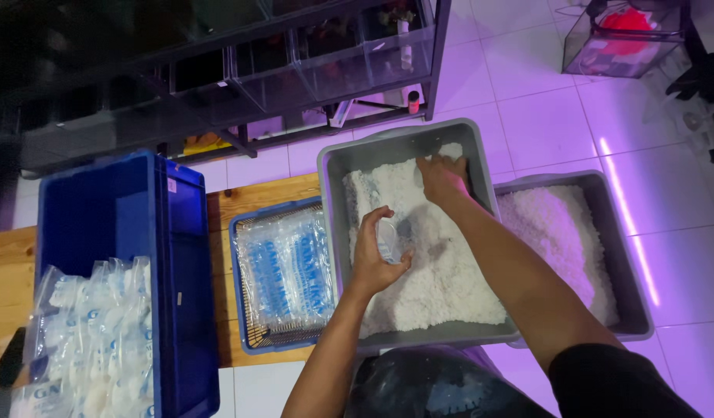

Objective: The person scoops white granular material from a bin into plastic bags using a cup and places the bags into a blue crate.

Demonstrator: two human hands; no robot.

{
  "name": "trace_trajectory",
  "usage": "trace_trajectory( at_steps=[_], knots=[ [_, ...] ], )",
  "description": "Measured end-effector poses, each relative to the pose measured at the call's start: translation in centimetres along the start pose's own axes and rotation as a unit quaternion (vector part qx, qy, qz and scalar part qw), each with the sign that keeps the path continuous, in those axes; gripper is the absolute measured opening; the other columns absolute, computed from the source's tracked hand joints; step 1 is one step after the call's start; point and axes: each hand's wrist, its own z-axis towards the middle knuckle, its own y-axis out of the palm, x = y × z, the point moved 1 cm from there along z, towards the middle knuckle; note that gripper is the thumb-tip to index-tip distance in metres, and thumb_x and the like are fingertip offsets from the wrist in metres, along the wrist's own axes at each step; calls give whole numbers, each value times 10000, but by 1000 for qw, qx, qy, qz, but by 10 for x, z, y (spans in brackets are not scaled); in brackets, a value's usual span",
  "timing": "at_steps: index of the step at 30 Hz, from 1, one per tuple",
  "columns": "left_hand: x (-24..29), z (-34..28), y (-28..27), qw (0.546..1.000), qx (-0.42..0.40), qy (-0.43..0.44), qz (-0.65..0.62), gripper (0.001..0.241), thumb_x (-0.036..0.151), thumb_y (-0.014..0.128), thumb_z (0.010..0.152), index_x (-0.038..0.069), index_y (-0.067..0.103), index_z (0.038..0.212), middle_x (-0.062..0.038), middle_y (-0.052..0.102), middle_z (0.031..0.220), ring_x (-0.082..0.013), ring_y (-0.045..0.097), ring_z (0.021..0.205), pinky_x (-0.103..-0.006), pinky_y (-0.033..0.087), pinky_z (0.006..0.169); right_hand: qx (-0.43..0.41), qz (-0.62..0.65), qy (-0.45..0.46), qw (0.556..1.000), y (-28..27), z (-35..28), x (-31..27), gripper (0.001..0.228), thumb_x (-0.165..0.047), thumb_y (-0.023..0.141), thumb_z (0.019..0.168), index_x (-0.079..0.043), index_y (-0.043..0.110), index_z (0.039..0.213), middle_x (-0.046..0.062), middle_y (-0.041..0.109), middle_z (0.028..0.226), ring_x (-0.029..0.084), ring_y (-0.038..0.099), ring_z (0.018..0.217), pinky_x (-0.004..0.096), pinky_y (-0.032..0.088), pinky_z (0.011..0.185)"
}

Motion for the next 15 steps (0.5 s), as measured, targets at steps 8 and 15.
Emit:
trace_trajectory(
  at_steps=[8, 15],
  knots=[
    [5, -14, -2, 1000, -7, 0, 13, 809, 56, 767, 540, -9, 417, 1266, -168, 532, 1132, -331, 520, 1120, -451, 362, 1020, -99, 24, -54, 993, -19, -65, -30, 503, -185, 579, 820, -233, 472, 1309, 108, 617, 1099, 289, 610, 979, 515, 338, 843],
    [10, -32, -8, 1000, 4, 4, 8, 816, 63, 770, 536, -11, 415, 1267, -175, 543, 1133, -330, 525, 1121, -432, 362, 1020, -115, 27, -78, 990, -1, -123, -47, 583, -180, 649, 791, -215, 459, 1341, 106, 602, 1096, 293, 592, 1003, 507, 345, 839]
  ],
)
